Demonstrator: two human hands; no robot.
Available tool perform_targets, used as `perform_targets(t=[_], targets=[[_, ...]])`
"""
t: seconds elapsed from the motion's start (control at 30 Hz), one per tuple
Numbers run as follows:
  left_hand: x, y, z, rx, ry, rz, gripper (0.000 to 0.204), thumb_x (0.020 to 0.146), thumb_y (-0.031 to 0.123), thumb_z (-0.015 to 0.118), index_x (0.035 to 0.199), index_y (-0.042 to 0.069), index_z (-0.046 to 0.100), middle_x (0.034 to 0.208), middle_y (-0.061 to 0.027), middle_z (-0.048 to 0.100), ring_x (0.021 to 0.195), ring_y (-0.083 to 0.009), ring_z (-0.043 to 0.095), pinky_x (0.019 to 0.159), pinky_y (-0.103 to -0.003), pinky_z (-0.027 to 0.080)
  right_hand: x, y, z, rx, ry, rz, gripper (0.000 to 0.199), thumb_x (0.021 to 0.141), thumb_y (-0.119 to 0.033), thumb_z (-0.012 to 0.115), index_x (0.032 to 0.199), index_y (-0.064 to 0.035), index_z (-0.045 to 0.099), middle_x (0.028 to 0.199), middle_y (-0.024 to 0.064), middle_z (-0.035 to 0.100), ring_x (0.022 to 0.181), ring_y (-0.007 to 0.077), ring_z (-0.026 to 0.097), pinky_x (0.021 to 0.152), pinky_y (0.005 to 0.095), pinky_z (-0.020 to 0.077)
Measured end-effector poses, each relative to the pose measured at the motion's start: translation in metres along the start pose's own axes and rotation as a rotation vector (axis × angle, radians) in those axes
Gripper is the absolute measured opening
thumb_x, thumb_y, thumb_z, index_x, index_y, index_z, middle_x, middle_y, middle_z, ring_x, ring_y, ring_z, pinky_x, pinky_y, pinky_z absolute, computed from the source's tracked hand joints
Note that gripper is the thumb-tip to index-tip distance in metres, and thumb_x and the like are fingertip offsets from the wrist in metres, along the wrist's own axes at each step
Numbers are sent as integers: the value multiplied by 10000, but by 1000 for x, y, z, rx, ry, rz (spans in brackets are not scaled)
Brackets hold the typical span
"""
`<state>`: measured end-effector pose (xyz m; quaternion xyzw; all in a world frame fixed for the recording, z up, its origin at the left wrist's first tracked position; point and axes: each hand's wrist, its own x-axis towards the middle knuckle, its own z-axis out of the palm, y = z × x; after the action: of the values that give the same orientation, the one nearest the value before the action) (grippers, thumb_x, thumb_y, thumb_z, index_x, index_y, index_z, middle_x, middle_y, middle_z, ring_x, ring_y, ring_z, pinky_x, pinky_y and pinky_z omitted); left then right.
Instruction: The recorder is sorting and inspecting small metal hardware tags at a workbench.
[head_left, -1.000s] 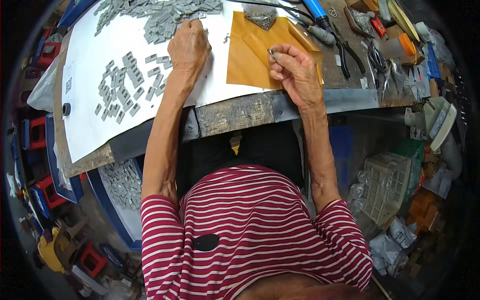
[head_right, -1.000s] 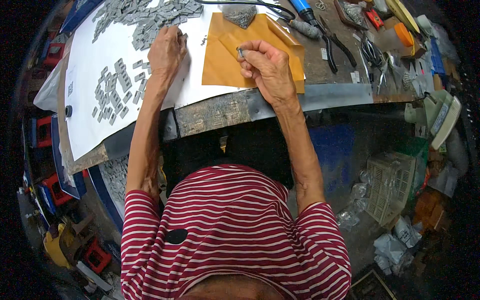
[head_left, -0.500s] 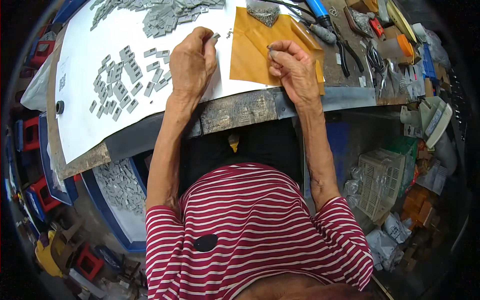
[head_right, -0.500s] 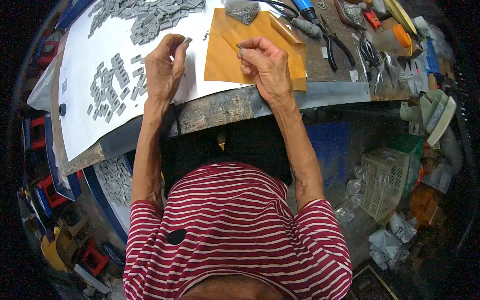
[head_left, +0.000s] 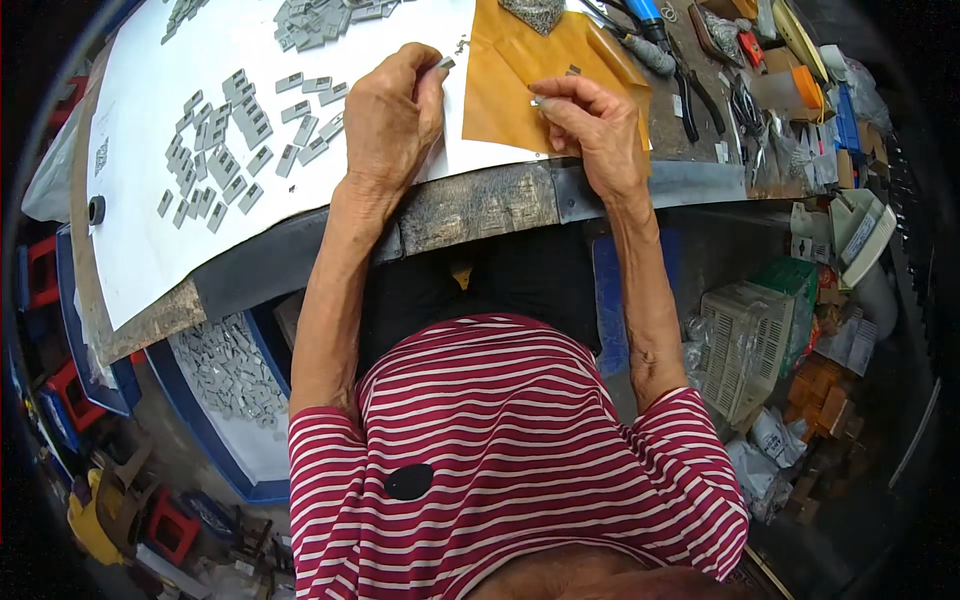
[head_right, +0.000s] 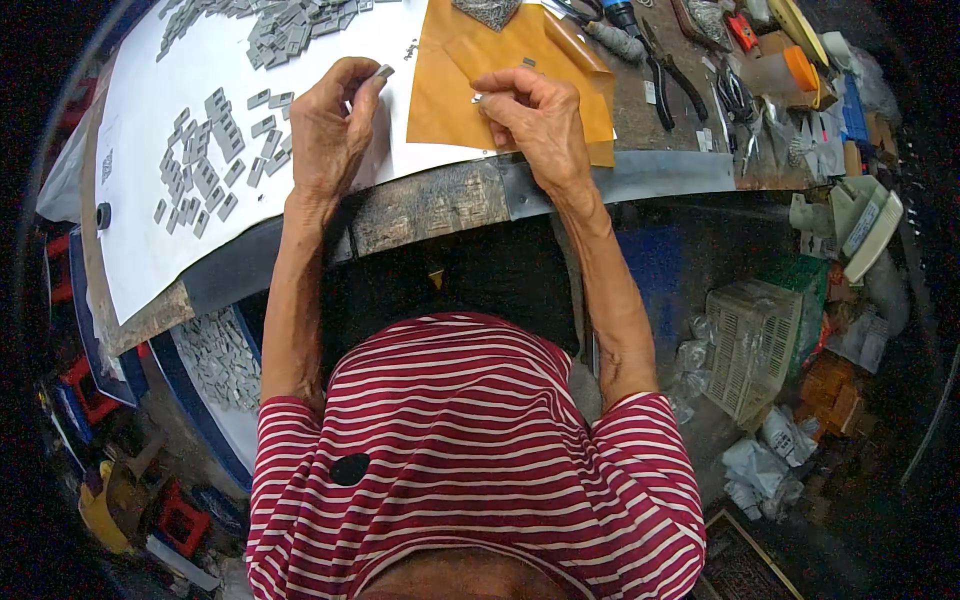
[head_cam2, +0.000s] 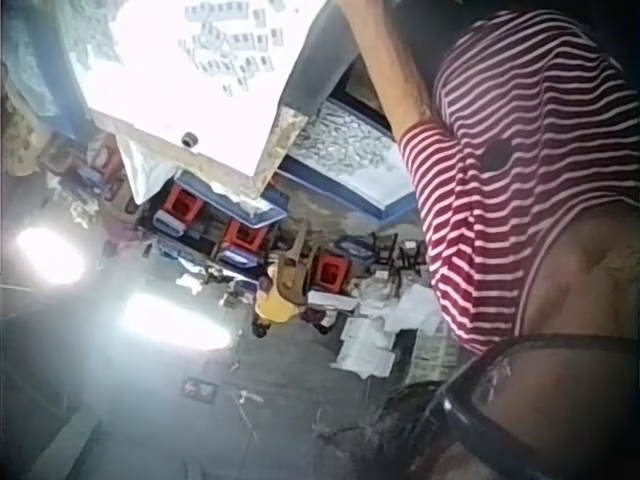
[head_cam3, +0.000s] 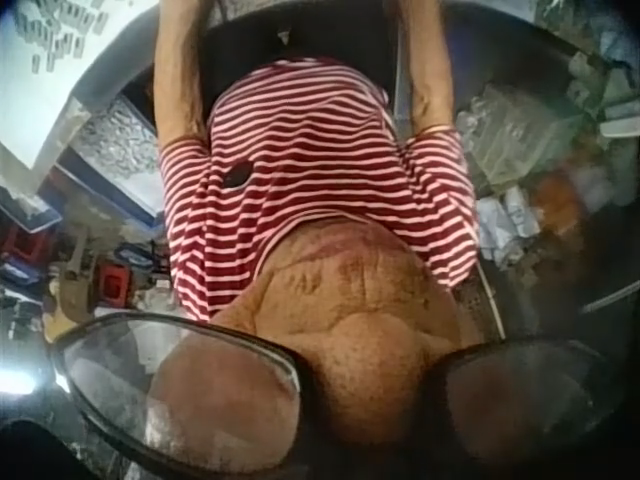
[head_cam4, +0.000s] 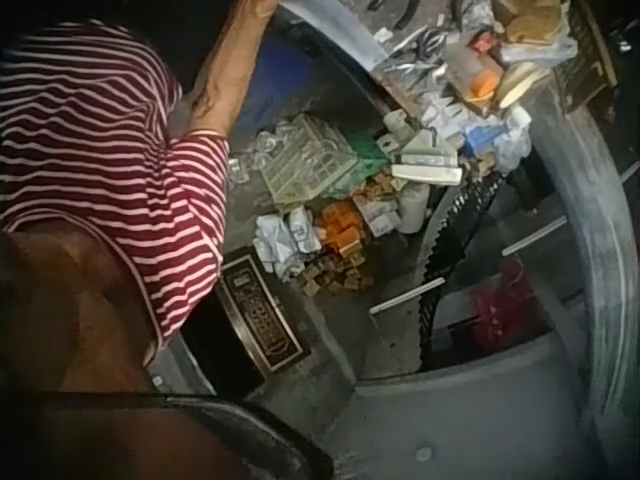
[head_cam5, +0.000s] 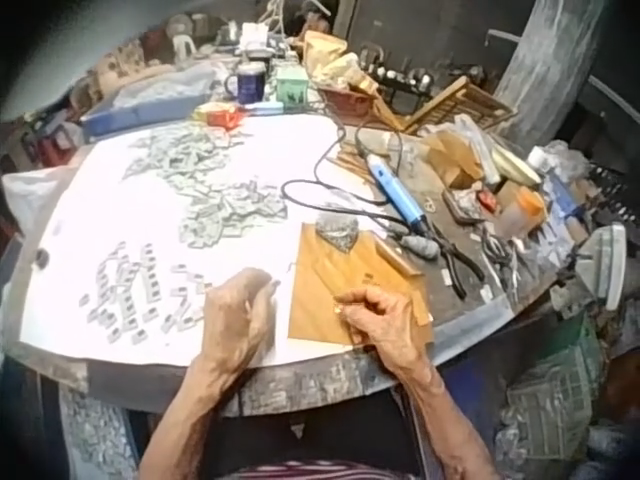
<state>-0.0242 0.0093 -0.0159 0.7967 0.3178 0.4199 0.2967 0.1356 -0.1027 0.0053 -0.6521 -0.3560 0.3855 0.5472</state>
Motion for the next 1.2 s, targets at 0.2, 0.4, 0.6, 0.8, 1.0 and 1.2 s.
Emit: perform_targets(t=[0.2,0.4,0.6,0.8,1.0,1.2], targets=[[-4,5,-3,-74,-53,-40,117,792,74,555,851,-18,598,707,-145,627,600,-227,621,559,-298,486,4,6,3,5,0,-32,117,752,-49,564,836,28,588,608,15,543,476,58,468,415,188,368],[-5,12,-6,-314,-123,-217,169,798,107,563,867,-40,607,711,-105,627,625,-131,585,602,-262,481,7,6,6,2,9,-10,98,788,-59,553,828,31,560,634,36,554,478,57,464,426,185,375],[-5,10,-9,-456,-216,-270,211,794,128,549,905,-36,622,738,-84,619,668,-107,562,642,-232,469,9,1,6,-47,-17,13,104,796,-63,545,834,34,539,627,38,562,440,54,452,393,190,358],[-5,6,-10,-602,-264,-366,237,765,128,571,941,-24,614,718,-62,605,635,-85,541,597,-209,453,9,-6,7,-133,-44,31,105,816,-74,543,848,26,540,616,23,553,435,34,432,386,173,318],[-4,6,-10,-761,-298,-444,231,757,109,567,928,-43,597,694,-48,608,586,-72,533,567,-188,439,10,-4,16,-86,-74,-101,112,815,-86,570,847,21,565,604,-11,514,467,34,431,409,167,325],[-5,4,-9,-766,-332,-454,237,764,116,564,941,-38,595,702,-62,617,586,-73,538,555,-190,441,12,-7,26,161,-123,-111,97,802,-73,587,841,14,577,602,-13,510,478,40,449,421,167,342]])
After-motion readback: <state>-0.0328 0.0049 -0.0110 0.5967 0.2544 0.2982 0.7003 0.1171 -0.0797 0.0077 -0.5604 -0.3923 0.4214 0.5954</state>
